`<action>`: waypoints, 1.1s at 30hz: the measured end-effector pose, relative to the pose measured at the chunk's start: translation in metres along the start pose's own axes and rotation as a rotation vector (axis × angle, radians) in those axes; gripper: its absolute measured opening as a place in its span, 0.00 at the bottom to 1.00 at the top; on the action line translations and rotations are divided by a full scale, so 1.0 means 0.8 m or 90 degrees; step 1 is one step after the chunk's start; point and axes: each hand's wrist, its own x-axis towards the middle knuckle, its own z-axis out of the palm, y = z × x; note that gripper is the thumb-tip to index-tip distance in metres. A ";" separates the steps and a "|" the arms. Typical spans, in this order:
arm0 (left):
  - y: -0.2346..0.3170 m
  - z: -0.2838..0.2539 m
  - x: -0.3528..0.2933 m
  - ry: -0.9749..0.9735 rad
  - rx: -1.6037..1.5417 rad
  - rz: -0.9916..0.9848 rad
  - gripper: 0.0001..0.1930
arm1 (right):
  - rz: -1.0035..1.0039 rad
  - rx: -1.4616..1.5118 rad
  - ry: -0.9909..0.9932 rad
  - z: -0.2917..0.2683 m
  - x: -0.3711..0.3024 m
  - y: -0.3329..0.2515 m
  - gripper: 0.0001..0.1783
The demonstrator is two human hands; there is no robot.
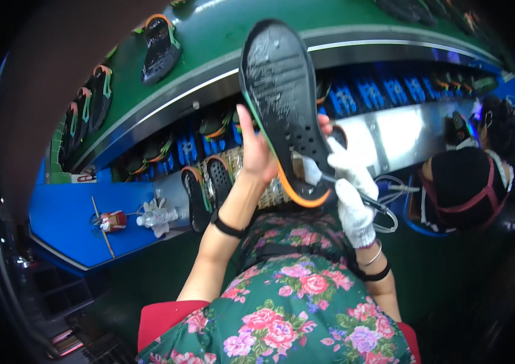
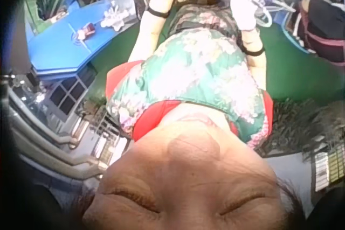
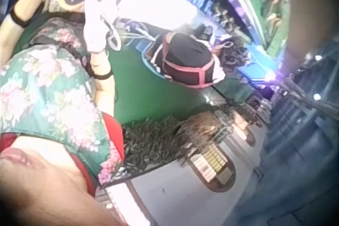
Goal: Using a brush to apply glue or adhesive to the edges and surfaces of shoe outsoles at a factory workstation.
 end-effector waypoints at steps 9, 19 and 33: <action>-0.008 -0.036 0.008 -0.074 0.054 0.076 0.68 | -0.133 -0.401 -0.129 0.001 0.008 -0.064 0.12; 0.001 -0.026 0.018 -0.288 0.121 0.172 0.71 | -0.126 -0.448 -0.224 -0.002 -0.016 -0.094 0.15; 0.009 -0.026 0.026 -0.350 0.127 0.212 0.66 | -0.200 -0.449 -0.177 0.009 -0.025 -0.077 0.15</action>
